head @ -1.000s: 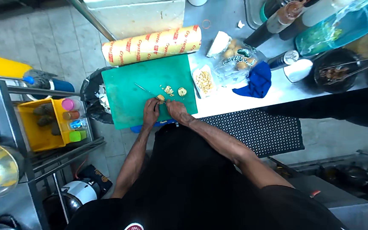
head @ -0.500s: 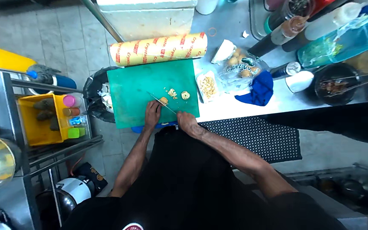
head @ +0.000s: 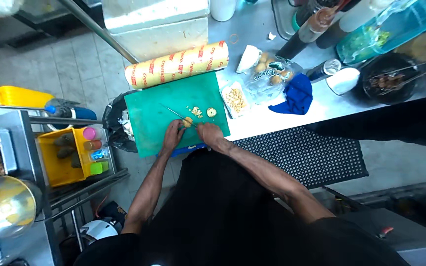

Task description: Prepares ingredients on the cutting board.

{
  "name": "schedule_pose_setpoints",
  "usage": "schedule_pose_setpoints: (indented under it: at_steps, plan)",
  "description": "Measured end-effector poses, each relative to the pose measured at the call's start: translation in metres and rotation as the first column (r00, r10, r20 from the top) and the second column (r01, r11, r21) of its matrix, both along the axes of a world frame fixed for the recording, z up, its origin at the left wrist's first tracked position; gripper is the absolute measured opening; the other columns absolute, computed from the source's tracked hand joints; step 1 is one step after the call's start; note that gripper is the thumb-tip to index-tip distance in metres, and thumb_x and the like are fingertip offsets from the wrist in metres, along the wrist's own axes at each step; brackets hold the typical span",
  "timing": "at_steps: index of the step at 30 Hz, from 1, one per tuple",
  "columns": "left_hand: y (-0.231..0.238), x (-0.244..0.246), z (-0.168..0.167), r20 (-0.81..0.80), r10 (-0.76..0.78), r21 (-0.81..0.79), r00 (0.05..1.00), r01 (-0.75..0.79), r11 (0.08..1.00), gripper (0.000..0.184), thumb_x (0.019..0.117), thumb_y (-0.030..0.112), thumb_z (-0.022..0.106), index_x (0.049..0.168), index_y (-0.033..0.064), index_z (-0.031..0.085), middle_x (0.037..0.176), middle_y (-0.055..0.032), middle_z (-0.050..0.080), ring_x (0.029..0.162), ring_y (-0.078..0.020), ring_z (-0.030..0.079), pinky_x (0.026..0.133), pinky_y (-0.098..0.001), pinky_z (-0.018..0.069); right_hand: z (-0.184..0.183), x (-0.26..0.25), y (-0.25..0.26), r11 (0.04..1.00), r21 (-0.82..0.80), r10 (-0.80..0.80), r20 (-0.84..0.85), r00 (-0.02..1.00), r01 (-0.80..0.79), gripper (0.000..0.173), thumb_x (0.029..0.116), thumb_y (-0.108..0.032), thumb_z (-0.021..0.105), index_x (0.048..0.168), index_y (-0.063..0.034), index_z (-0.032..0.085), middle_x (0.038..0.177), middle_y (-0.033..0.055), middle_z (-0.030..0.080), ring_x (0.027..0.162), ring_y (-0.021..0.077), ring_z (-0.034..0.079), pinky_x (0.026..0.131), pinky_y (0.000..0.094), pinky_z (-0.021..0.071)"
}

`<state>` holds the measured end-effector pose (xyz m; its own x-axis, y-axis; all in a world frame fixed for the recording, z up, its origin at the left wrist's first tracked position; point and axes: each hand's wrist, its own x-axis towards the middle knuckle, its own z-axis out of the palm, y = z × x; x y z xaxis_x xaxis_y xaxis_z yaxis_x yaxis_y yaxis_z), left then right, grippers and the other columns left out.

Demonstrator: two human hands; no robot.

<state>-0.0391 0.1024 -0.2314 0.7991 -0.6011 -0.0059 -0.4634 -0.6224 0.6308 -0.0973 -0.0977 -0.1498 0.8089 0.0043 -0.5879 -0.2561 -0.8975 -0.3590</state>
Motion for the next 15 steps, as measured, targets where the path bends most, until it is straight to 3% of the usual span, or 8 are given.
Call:
schedule_pose_setpoints:
  at_steps: [2,4,6,8,10,13,15]
  plan:
    - [0.0,0.007,0.01,-0.005,-0.05,0.028,0.999,0.05,0.998,0.035,0.0978,0.016,0.07,0.127,0.0008,0.058,0.122,-0.0198,0.062,0.108,-0.0297,0.066,0.096,-0.0436,0.0561,0.011,-0.005,-0.016,0.999,0.011,-0.044,0.045,0.998,0.044,0.038,0.1097,-0.036,0.041,0.116,-0.0064,0.064,0.098,0.0209,0.069,0.094,0.0416,0.071,0.073,0.057,0.0577]
    - [0.0,0.015,0.021,-0.019,-0.129,0.085,0.991,0.131,0.988,0.05,0.0978,0.016,0.07,0.144,0.0067,0.053,0.143,-0.019,0.054,0.131,-0.0336,0.056,0.111,-0.0469,0.0472,0.021,-0.009,-0.03,0.996,0.025,-0.092,0.065,0.994,0.09,0.039,0.1093,-0.038,0.042,0.116,-0.0076,0.064,0.095,0.0203,0.07,0.092,0.0412,0.071,0.072,0.0574,0.0578]
    - [-0.003,0.025,0.032,-0.015,-0.269,0.114,0.963,0.269,0.956,0.057,0.098,0.014,0.069,0.151,0.0092,0.049,0.156,-0.0157,0.046,0.142,-0.0356,0.046,0.118,-0.0483,0.0399,0.027,-0.015,-0.041,0.99,0.04,-0.138,0.118,0.983,0.134,0.038,0.1086,-0.04,0.045,0.11,-0.0076,0.065,0.089,0.0193,0.068,0.085,0.04,0.071,0.066,0.0567,0.0574]
    - [-0.006,0.033,0.037,0.004,-0.408,0.132,0.913,0.403,0.905,0.051,0.0999,0.013,0.066,0.149,0.0089,0.052,0.157,-0.0141,0.046,0.143,-0.0342,0.046,0.119,-0.0467,0.0385,0.029,-0.013,-0.051,0.988,0.042,-0.151,0.06,0.987,0.149,0.04,0.1086,-0.041,0.044,0.113,-0.0073,0.066,0.094,0.0194,0.07,0.091,0.0399,0.071,0.073,0.0572,0.0573]
    - [-0.008,0.038,0.035,0.036,-0.468,0.118,0.883,0.461,0.88,0.041,0.1013,0.01,0.062,0.142,0.0073,0.06,0.149,-0.0133,0.055,0.14,-0.0319,0.05,0.119,-0.0442,0.0385,0.026,-0.017,-0.057,0.987,0.031,-0.161,0.057,0.985,0.159,0.039,0.1083,-0.041,0.045,0.112,-0.0082,0.066,0.094,0.0182,0.07,0.091,0.0388,0.071,0.073,0.0566,0.0575]
    - [-0.015,0.033,0.028,0.075,-0.407,0.082,0.911,0.401,0.912,0.034,0.0995,0.006,0.063,0.133,0.0048,0.066,0.14,-0.0134,0.062,0.132,-0.0328,0.056,0.115,-0.0448,0.0425,0.019,-0.04,-0.057,0.983,0.007,-0.181,0.205,0.962,0.183,0.032,0.1065,-0.037,0.051,0.104,-0.0086,0.065,0.082,0.0171,0.067,0.078,0.0385,0.07,0.06,0.0549,0.056]
    - [-0.022,0.019,0.022,0.073,-0.303,0.072,0.95,0.298,0.952,0.033,0.1004,0.009,0.064,0.133,0.0039,0.066,0.139,-0.0145,0.061,0.129,-0.0339,0.057,0.112,-0.0461,0.0451,0.016,-0.046,-0.055,0.984,-0.022,-0.174,0.162,0.971,0.179,0.032,0.1062,-0.036,0.052,0.104,-0.0081,0.066,0.083,0.0175,0.067,0.079,0.0388,0.07,0.061,0.0551,0.0559]
